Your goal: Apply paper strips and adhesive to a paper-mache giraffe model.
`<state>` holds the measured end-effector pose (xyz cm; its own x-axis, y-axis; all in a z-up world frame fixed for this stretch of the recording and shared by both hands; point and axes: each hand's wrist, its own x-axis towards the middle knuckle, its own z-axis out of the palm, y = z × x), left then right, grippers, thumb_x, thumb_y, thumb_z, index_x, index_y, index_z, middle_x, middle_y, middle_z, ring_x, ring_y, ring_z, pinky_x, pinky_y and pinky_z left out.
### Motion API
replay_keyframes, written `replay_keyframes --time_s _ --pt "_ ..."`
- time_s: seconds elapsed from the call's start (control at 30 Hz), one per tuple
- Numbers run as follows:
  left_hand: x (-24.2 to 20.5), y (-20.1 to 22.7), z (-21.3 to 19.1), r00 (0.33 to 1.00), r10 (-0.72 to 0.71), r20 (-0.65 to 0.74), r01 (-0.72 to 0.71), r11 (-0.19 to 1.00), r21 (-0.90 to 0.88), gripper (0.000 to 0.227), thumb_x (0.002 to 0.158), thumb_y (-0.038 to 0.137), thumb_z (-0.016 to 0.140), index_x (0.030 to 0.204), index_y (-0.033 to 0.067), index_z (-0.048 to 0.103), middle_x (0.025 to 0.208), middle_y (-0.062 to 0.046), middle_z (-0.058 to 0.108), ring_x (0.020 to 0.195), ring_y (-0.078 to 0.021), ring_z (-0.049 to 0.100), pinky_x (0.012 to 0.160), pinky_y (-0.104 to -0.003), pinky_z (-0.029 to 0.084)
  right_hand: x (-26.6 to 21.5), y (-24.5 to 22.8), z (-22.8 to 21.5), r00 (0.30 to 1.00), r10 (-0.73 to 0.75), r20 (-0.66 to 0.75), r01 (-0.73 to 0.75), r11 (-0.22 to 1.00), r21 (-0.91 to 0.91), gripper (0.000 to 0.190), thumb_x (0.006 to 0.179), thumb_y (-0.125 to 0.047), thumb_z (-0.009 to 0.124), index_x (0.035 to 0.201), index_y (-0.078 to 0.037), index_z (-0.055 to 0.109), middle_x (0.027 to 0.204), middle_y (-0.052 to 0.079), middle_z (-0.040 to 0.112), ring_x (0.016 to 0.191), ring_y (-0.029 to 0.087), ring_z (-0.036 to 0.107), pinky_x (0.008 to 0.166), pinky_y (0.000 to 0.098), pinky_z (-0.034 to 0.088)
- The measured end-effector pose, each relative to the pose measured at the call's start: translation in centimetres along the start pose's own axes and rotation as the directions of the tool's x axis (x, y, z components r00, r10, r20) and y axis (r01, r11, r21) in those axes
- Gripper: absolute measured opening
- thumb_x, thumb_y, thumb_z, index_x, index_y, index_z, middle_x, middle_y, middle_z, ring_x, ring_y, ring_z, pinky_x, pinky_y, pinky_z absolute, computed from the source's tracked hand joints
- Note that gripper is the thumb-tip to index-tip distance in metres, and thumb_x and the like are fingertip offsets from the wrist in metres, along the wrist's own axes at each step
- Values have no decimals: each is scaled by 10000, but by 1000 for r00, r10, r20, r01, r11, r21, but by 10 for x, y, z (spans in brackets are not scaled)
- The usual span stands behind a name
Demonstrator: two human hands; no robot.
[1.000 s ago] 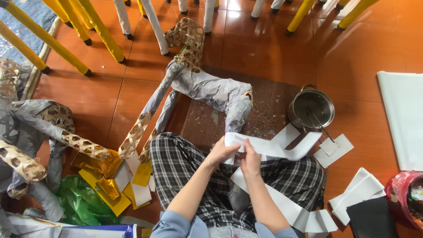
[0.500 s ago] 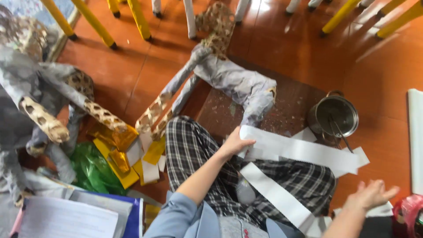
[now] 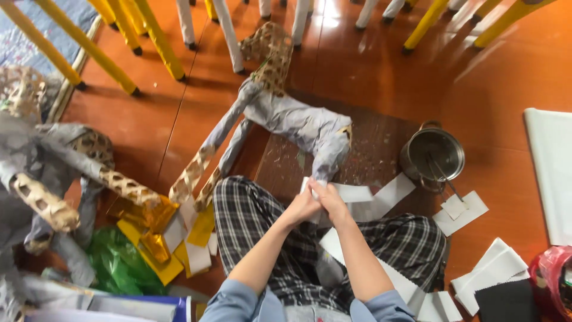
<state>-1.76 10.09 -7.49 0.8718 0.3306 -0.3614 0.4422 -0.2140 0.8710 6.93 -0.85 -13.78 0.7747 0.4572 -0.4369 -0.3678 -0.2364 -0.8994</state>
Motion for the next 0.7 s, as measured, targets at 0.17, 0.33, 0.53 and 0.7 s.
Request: replay_keyframes --time_s 0.17,0.33,0.53,0.7 --pt "-13 5 -13 960 192 204 -107 924 -367 968 832 307 722 1595 -7 217 1398 -310 601 1250 -329 626 1024 -375 514 -11 -28 8 973 193 130 -232 828 510 220 873 -173 748 984 17 749 877 85 753 731 193 715 660 342 567" --pt "-40 -1 -22 945 266 189 -190 920 -343 1256 851 299 807 1625 62 -153 1504 -293 469 1320 -327 550 1082 -388 456 -12 -15 6 961 195 195 -275 712 646 233 919 -215 719 1060 -30 703 891 55 741 754 184 713 695 342 575" --pt "-25 39 -39 910 295 -291 -349 924 -156 1051 854 225 790 1620 72 86 1410 -266 545 1150 -320 634 969 -399 526 -20 -15 13 973 110 203 -220 705 674 403 945 -369 703 1192 -56 648 928 76 728 744 223 687 623 365 564" --pt "5 104 -46 678 411 -609 -579 810 -98 577 1004 99 651 1536 36 439 1150 -182 742 949 -210 729 790 -311 623 -36 -36 2 988 27 -149 -29 1000 -11 999 947 -376 709 1643 -181 20 1163 127 684 1000 253 702 858 400 589"
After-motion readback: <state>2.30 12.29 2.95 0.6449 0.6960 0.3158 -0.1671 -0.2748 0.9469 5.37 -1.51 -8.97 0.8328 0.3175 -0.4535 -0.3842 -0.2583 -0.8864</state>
